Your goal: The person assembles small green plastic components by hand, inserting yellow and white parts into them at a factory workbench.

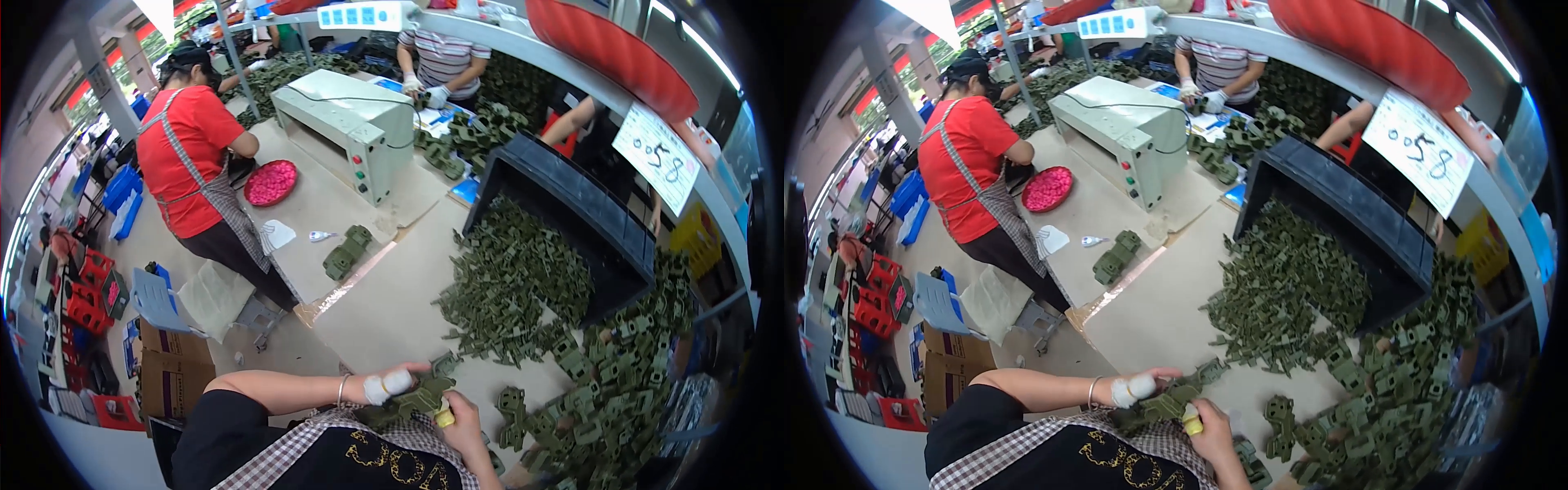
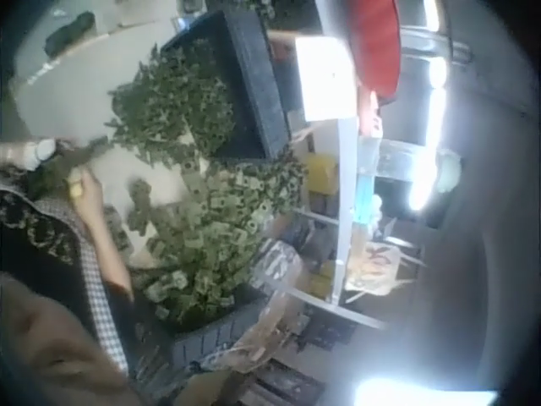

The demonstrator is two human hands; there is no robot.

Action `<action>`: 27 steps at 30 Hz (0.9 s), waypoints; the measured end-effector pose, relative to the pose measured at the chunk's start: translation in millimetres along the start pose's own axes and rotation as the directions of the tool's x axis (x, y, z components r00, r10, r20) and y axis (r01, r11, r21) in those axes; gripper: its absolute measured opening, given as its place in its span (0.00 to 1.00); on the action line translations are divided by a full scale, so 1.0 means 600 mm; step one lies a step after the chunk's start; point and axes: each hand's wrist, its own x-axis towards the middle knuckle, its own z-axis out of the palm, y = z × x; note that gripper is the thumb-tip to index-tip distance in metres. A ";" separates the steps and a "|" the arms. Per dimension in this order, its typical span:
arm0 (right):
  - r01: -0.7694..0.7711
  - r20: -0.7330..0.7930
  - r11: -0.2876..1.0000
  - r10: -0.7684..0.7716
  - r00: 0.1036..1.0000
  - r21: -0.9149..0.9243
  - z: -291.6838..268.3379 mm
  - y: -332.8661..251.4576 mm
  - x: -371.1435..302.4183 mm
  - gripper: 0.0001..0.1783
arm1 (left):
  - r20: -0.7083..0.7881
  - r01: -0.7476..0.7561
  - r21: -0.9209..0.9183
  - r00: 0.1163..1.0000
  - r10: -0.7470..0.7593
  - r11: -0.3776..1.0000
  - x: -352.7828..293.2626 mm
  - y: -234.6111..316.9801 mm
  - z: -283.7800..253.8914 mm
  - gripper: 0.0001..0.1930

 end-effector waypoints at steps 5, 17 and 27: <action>0.119 -0.021 0.985 -0.123 0.992 -0.128 0.003 -0.025 0.006 0.15 | 0.026 -0.018 0.201 1.000 0.013 0.980 0.000 0.012 -0.001 0.19; 0.352 0.170 0.910 -0.320 0.932 -0.219 -0.046 -0.025 0.035 0.17 | 0.159 -0.132 0.485 0.985 0.061 0.864 0.025 0.033 0.006 0.19; -0.149 -0.051 0.973 0.143 0.988 -0.175 0.015 0.086 0.043 0.17 | 0.275 0.455 -0.425 0.889 -0.367 0.783 0.063 -0.114 -0.038 0.17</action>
